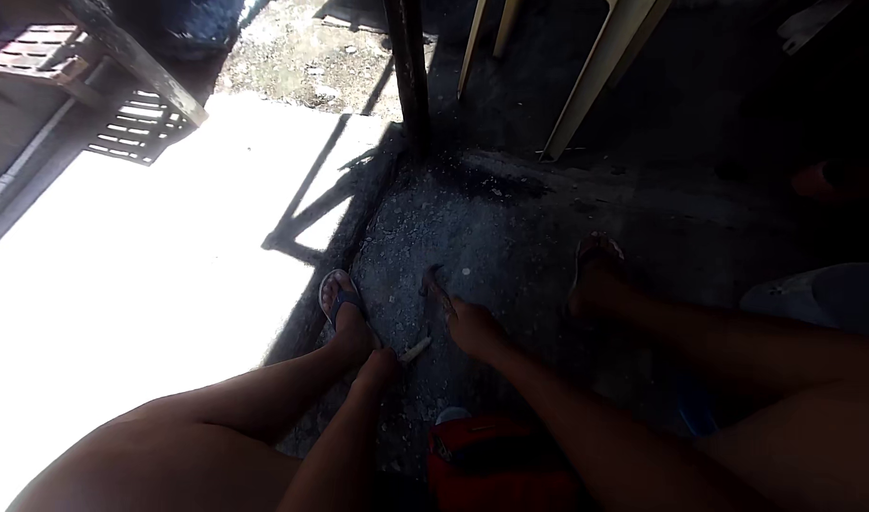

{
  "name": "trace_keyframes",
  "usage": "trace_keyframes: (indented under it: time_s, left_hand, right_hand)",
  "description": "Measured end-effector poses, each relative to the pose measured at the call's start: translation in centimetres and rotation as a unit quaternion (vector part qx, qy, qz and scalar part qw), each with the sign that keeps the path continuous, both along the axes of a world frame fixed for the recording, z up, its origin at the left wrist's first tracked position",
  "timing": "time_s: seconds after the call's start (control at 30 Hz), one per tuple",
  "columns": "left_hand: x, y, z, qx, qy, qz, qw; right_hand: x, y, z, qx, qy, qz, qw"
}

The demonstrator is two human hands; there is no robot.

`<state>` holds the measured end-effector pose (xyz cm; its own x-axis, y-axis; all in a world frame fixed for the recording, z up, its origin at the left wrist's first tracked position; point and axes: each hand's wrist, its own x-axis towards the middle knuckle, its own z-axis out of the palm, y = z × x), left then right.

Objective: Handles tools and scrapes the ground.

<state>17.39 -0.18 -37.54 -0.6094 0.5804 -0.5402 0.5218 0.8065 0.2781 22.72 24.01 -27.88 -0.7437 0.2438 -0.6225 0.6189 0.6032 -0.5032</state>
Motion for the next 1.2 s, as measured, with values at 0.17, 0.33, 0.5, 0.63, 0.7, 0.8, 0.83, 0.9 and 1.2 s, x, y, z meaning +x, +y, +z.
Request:
trace_keyframes:
  time_s: [0.17,0.33,0.5,0.63,0.7,0.8,0.83,0.9,1.2]
  left_hand:
    - [0.1,5.1,6.1,-0.186,-0.171,0.155,0.955]
    - [-0.7,5.7,6.2,-0.181,-0.178,0.154,0.955]
    - [-0.6,5.7,6.7,-0.194,-0.178,0.145,0.954]
    - [-1.2,5.0,3.8,-0.201,-0.149,0.132,0.959]
    - [-1.0,4.9,3.7,-0.202,-0.152,0.137,0.958]
    - [-0.6,5.5,5.9,-0.199,-0.177,0.145,0.953]
    - [-0.6,5.8,6.5,-0.201,-0.176,0.144,0.953]
    - [-0.9,5.5,5.2,-0.211,-0.156,0.125,0.957]
    - [-1.2,4.5,3.5,-0.200,-0.170,0.148,0.953]
  right_hand:
    - [1.2,-0.4,-1.5,-0.007,-0.046,0.056,0.997]
    - [0.0,0.9,-0.2,-0.014,-0.036,0.009,0.999]
    - [0.8,-0.4,-1.2,0.016,-0.002,0.007,1.000]
    - [0.5,0.6,-1.4,-0.031,-0.113,0.063,0.991]
    - [0.0,0.7,-1.0,-0.015,-0.054,0.014,0.998]
    - [0.1,-0.2,-1.1,0.026,0.013,-0.024,0.999]
    - [0.3,-0.3,-1.4,0.023,0.008,-0.010,1.000]
    - [0.6,0.1,-1.9,-0.012,-0.063,0.062,0.996]
    - [0.3,-0.8,-1.6,0.025,-0.002,0.033,0.999]
